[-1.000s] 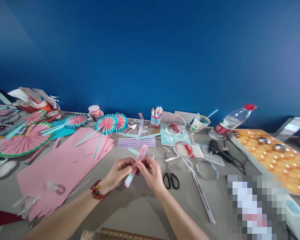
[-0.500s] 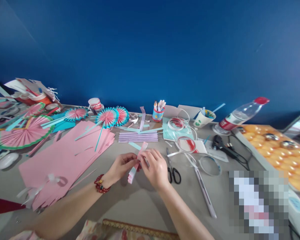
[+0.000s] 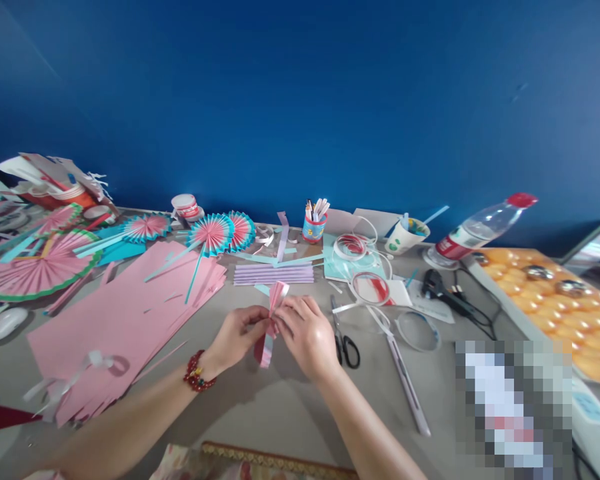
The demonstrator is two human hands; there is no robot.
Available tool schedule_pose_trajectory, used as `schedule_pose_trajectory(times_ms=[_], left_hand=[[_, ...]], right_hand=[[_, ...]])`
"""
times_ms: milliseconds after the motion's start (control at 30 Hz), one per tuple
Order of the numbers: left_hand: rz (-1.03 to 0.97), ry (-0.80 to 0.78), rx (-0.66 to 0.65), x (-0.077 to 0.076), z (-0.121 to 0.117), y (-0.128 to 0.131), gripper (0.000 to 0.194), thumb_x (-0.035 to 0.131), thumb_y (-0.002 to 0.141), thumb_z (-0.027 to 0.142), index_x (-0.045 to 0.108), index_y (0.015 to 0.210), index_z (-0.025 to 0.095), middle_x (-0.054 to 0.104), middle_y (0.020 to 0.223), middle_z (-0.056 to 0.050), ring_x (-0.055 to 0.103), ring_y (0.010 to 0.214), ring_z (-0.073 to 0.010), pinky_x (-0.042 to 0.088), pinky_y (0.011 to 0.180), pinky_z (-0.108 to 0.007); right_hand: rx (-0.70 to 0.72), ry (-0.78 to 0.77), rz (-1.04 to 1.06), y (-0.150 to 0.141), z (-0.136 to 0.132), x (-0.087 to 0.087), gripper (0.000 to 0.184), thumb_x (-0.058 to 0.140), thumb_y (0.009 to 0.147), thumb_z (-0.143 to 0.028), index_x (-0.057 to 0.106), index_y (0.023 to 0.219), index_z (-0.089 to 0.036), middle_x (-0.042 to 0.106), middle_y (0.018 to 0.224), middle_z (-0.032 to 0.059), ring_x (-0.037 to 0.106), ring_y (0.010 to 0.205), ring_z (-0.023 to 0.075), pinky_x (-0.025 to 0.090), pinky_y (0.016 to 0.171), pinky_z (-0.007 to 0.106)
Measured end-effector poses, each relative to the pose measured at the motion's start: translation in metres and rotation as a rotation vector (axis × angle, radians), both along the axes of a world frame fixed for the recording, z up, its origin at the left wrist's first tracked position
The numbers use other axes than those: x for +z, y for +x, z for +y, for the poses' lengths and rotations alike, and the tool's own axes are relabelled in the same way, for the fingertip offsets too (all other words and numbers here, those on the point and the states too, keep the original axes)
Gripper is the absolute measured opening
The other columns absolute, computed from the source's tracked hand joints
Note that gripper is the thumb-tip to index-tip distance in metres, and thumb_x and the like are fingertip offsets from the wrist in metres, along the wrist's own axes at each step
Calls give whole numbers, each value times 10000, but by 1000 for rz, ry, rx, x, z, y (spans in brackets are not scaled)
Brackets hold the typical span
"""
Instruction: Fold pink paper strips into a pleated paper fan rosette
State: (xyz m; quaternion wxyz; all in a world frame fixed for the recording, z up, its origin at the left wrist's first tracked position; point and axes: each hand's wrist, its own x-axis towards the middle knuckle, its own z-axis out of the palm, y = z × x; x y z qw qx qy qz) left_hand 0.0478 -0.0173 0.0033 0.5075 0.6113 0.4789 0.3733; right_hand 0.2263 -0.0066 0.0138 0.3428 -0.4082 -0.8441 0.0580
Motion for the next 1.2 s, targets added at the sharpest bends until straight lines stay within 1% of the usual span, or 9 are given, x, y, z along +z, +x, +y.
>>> schedule_pose_trajectory(times_ms=[167,267,367,433,533,633,800,967,1200], left_hand=[[52,52,20,-1,0,0,181,543,842,221,679,727,189,678,659,-17,578,554,-143,333,477,-208],[147,134,19,-2,0,-2,164,544,848,215,674,749,196,669,650,-17,572,566,-145,309,475,-211],[244,219,24,-1,-1,-2,144,544,854,215,669,785,201,672,667,-17,572,578,-144,321,503,-212],[286,246,28,1,-2,-2,130,541,850,205,666,813,202,682,691,-13,577,587,-141,341,531,-210],[325,229,24,2,-2,-2,135,523,851,197,656,827,200,680,698,0,579,593,-133,354,535,-202],[311,210,16,2,-2,-1,133,519,845,190,650,819,197,674,693,7,582,599,-124,352,508,-187],[299,209,10,0,-2,-1,124,520,843,190,641,814,189,664,685,9,580,593,-118,346,488,-180],[296,199,8,0,-2,-2,140,512,850,188,631,776,186,649,670,17,560,575,-108,351,512,-184],[269,192,-2,1,-1,-2,145,515,855,193,630,767,186,636,668,20,565,608,-111,354,533,-187]], right_hand=[[-2,21,-44,-2,-1,2,147,516,963,-208,655,916,-222,662,955,54,582,868,207,471,831,362],[-1,28,-55,-3,-3,1,138,511,958,-180,645,938,-210,665,963,61,575,885,215,469,846,363],[-10,15,-59,-5,-5,0,141,506,951,-172,641,975,-207,670,990,70,579,904,223,476,857,373],[-15,10,-47,-5,-5,-2,140,508,946,-180,637,993,-208,674,999,75,588,916,228,486,857,380],[-1,13,-24,-5,-5,-4,140,507,942,-160,625,1003,-204,679,1002,76,601,917,226,492,863,385],[10,2,-17,-4,-5,-5,141,511,937,-138,617,1003,-203,682,1002,69,612,916,221,489,873,387],[9,-19,-8,-3,-4,-5,114,554,924,-162,616,1012,-199,686,1003,70,625,931,230,488,875,389],[10,-50,-7,-3,-3,-5,114,551,922,-160,620,1002,-202,688,1001,71,628,938,230,495,850,377],[40,-80,13,-1,-2,-6,137,513,936,-148,606,1011,-215,686,1008,67,626,968,226,470,909,397]])
